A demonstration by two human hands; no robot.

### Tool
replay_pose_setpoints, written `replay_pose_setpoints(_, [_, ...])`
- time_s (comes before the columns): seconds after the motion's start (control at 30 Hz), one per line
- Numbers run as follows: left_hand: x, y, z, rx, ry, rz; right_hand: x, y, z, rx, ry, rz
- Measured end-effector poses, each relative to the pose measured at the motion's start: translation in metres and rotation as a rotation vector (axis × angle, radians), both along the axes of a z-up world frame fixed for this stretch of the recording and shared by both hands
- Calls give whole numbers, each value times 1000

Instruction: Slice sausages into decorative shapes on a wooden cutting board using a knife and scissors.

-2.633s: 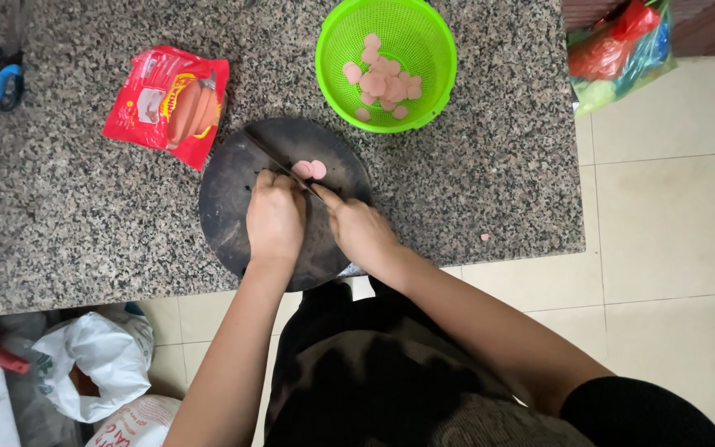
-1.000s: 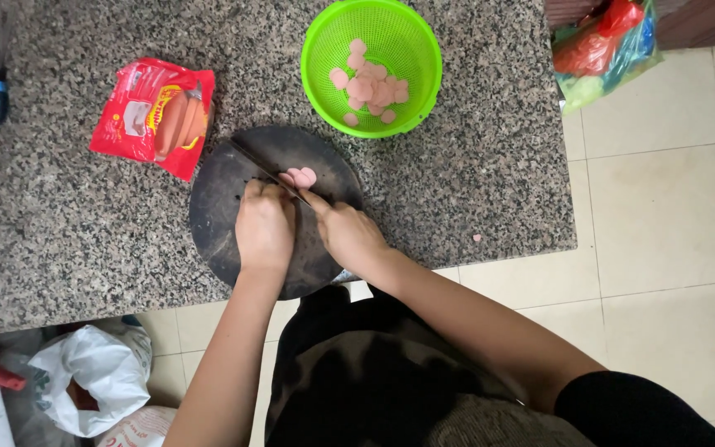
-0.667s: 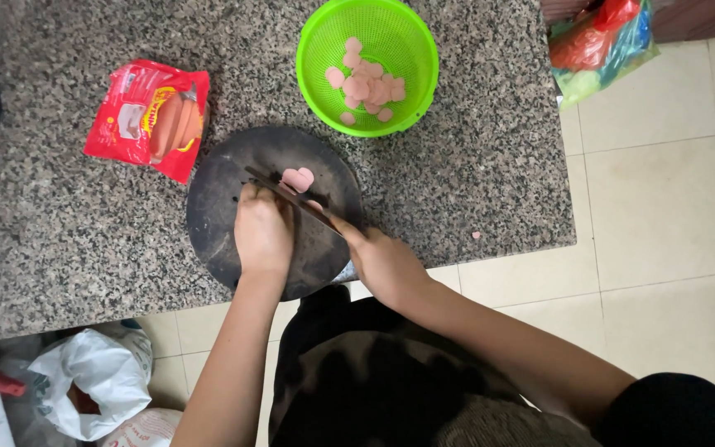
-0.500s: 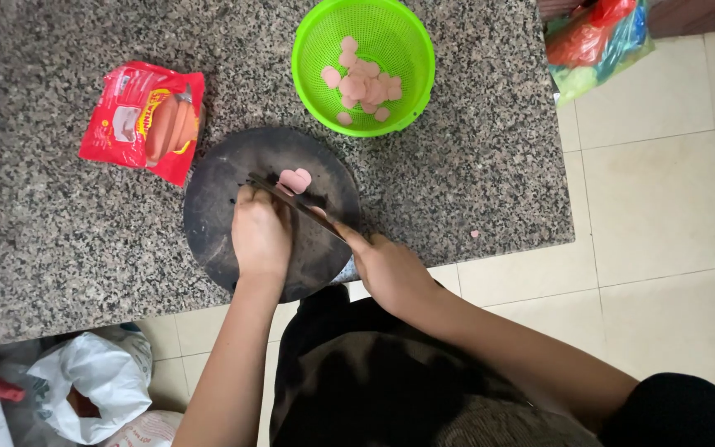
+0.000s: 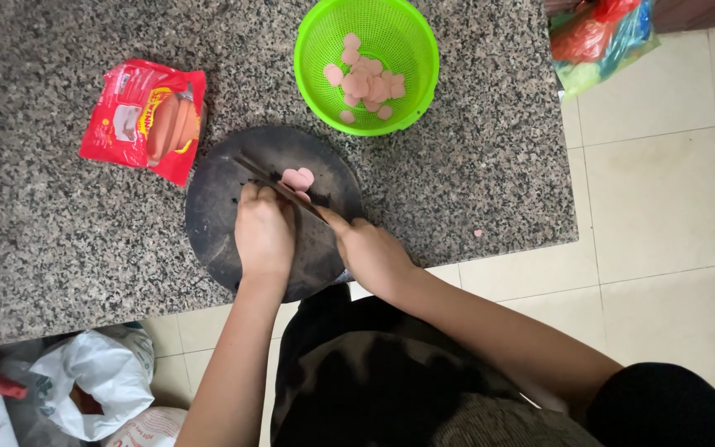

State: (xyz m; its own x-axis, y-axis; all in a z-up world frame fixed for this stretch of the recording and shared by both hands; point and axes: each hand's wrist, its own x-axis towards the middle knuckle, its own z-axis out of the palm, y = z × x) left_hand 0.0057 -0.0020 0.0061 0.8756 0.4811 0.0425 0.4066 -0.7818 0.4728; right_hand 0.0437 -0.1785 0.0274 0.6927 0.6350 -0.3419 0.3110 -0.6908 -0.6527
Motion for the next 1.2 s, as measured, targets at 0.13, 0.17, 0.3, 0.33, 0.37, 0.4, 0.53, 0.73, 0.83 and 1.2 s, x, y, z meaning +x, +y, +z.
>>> replay_pose_setpoints(0.13, [-4, 0, -2, 2, -66, -19, 7, 18, -20, -26, -44, 21])
replay_pose_setpoints(0.17, [-4, 0, -4, 3, -75, -12, 9, 22, -24, 5, -46, 26])
replay_pose_setpoints(0.3, [-5, 0, -7, -11, -85, 1, 16, 34, -23, 1, -23, 52])
replay_pose_setpoints(0.33, [-5, 0, -8, -12, -85, 3, 16, 33, -24, 0, -23, 54])
replay_pose_setpoints(0.37, [-6, 1, -9, -16, -109, 3, 16, 32, -25, 9, -20, 49])
replay_pose_setpoints(0.4, [-6, 2, -10, -20, -133, 2, 16, 31, -25, 19, -18, 44])
replay_pose_setpoints(0.53, [-7, 1, -12, -33, -140, 26, 8, 15, -25, 25, -47, 27])
replay_pose_setpoints(0.73, [-6, 2, -12, -44, -105, 46, -6, -14, 8, 46, -56, 18])
replay_pose_setpoints(0.83, [-5, 2, -7, -51, -131, 48, -10, -21, 19, -5, -29, 17])
replay_pose_setpoints(1.2, [-1, 1, -6, -17, -101, 29, -8, -19, 15, -44, -16, 8])
